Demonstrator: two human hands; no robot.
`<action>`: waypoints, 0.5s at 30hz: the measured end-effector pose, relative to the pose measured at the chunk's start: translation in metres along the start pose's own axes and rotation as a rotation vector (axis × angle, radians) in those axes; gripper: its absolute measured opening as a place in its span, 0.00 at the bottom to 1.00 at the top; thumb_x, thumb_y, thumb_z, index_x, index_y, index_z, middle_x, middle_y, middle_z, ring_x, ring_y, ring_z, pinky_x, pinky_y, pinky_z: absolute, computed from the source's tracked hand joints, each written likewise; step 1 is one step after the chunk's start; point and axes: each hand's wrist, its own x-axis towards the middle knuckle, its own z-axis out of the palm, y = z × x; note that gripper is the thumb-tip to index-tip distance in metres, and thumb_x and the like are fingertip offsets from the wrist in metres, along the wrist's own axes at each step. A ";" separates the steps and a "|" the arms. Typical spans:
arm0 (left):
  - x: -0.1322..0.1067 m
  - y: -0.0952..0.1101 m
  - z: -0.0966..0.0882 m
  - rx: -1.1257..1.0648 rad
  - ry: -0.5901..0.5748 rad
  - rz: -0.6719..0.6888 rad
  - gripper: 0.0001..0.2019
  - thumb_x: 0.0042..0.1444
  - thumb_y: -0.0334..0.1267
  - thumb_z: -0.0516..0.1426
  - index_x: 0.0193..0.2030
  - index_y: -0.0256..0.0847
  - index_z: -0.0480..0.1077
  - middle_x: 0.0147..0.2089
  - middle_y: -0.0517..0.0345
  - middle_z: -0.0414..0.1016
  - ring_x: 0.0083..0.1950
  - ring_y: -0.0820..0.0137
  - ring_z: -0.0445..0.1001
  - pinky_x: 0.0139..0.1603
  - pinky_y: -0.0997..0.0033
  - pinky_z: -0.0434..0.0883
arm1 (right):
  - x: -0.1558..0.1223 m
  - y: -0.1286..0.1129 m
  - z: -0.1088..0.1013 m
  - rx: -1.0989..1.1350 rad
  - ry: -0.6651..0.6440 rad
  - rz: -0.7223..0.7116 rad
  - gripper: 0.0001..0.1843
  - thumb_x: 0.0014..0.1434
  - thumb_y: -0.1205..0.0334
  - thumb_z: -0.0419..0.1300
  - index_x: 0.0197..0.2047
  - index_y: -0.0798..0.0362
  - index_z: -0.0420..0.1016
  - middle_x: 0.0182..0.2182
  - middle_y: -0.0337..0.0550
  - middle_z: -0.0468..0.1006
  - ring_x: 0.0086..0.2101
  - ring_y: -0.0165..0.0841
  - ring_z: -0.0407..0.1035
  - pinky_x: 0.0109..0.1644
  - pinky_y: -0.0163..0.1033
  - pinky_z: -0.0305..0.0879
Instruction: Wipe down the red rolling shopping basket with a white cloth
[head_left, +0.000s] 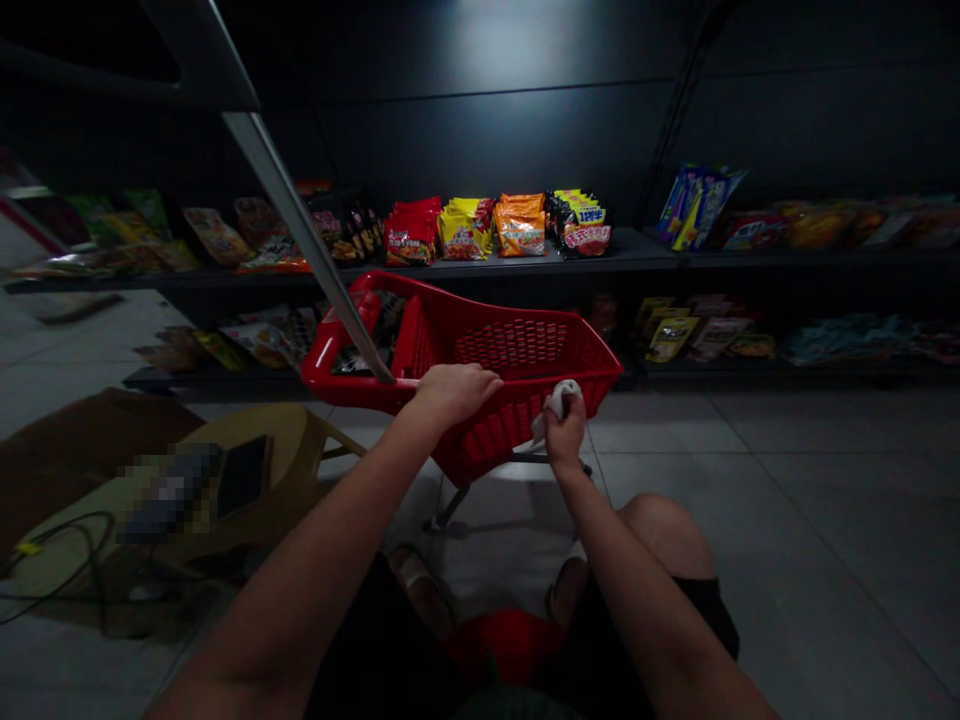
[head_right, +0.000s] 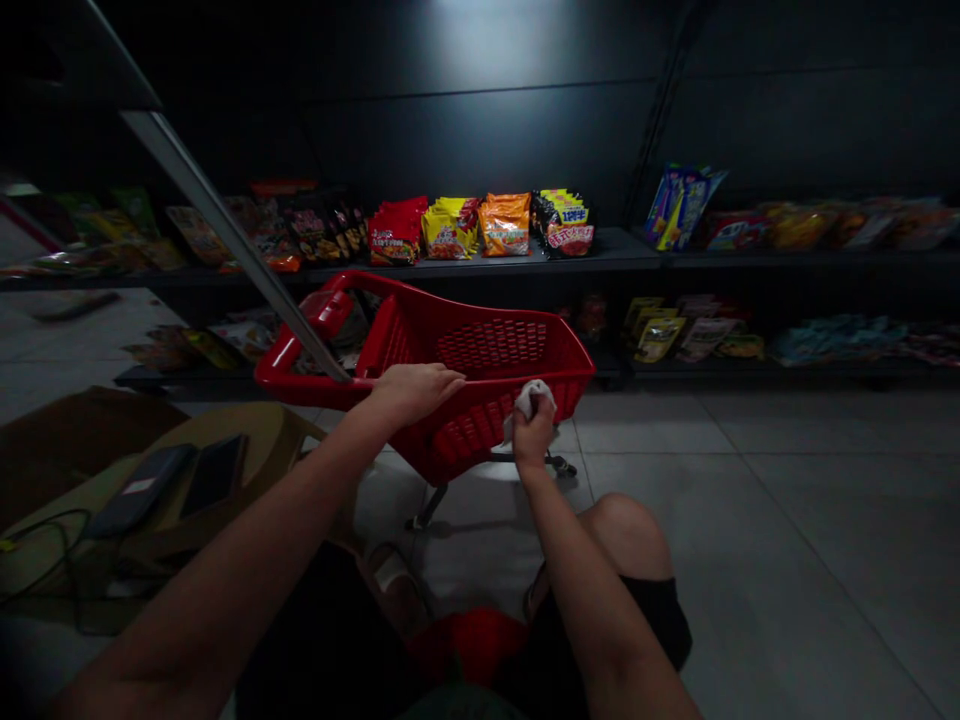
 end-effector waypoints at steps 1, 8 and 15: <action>0.007 0.007 0.002 -0.009 -0.016 -0.003 0.26 0.68 0.54 0.40 0.52 0.50 0.76 0.50 0.49 0.80 0.49 0.56 0.79 0.46 0.60 0.70 | -0.008 -0.010 0.008 0.026 -0.024 0.010 0.22 0.60 0.63 0.51 0.58 0.55 0.63 0.49 0.54 0.70 0.50 0.42 0.66 0.55 0.49 0.65; 0.024 0.030 0.022 0.111 0.054 -0.068 0.29 0.68 0.53 0.40 0.45 0.39 0.78 0.41 0.41 0.82 0.43 0.51 0.81 0.42 0.57 0.71 | -0.074 -0.054 0.043 0.213 -0.724 -0.425 0.19 0.54 0.70 0.59 0.49 0.46 0.73 0.49 0.43 0.73 0.46 0.37 0.70 0.48 0.38 0.68; 0.018 0.021 0.028 0.192 0.092 -0.057 0.29 0.68 0.54 0.40 0.43 0.41 0.78 0.37 0.45 0.82 0.39 0.51 0.81 0.38 0.59 0.71 | -0.001 0.015 0.002 0.296 0.344 0.302 0.11 0.55 0.61 0.58 0.43 0.52 0.70 0.38 0.41 0.71 0.40 0.35 0.66 0.50 0.42 0.64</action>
